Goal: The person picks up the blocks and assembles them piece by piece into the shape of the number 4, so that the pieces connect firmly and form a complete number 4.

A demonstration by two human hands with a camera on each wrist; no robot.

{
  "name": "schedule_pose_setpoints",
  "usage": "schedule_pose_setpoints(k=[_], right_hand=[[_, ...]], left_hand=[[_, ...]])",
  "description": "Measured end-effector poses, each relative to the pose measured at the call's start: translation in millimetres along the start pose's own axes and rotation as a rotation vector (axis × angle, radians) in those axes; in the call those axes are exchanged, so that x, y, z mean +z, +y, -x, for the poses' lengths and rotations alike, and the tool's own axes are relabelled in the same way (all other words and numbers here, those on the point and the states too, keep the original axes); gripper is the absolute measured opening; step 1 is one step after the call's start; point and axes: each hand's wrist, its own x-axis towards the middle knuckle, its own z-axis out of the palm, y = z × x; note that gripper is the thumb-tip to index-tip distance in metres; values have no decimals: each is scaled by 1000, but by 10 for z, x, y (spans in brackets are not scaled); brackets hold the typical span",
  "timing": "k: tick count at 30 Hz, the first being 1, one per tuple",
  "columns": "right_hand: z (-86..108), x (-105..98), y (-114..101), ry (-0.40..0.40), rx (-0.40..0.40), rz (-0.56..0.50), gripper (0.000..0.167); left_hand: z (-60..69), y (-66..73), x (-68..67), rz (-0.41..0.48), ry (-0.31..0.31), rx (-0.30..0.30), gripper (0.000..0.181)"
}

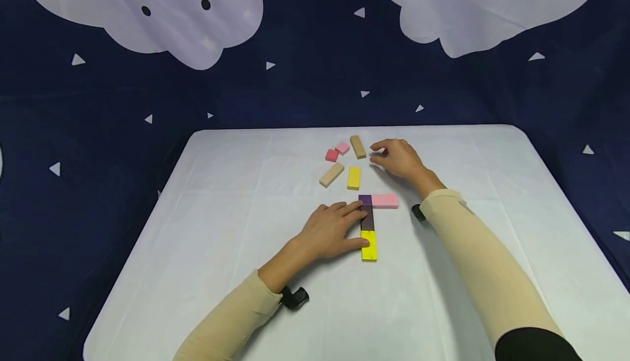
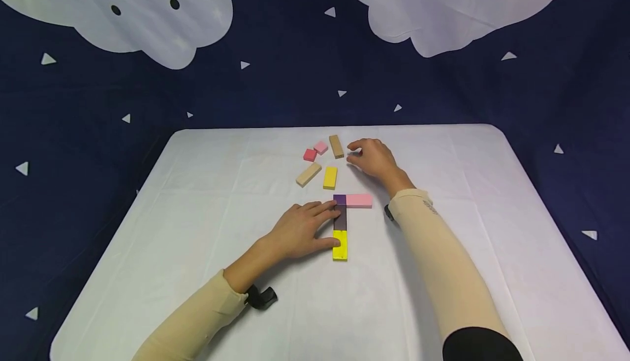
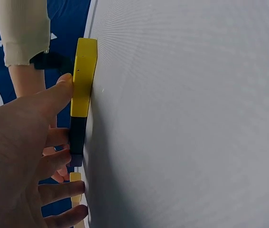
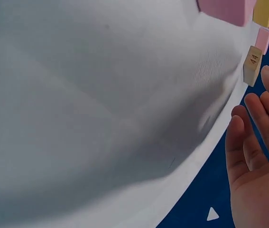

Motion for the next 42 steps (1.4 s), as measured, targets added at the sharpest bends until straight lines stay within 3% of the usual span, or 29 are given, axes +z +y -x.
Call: schedule_pose_setpoints(k=[12,21,34,42], right_hand=[[-100,79,-180,-37,23,55,42],[-62,116,-159,-105,-52,117,49],[-57,185,-177,6,-90,205,36],[-132,141,-172,11,-62,140,36]], left_hand=[[33,15,38,-3,-14,-16,74],[11,6,66,-21,10,4,75],[29,-12,36,-24,11,-3,74],[9,-1,-4,-23,6,0,75]])
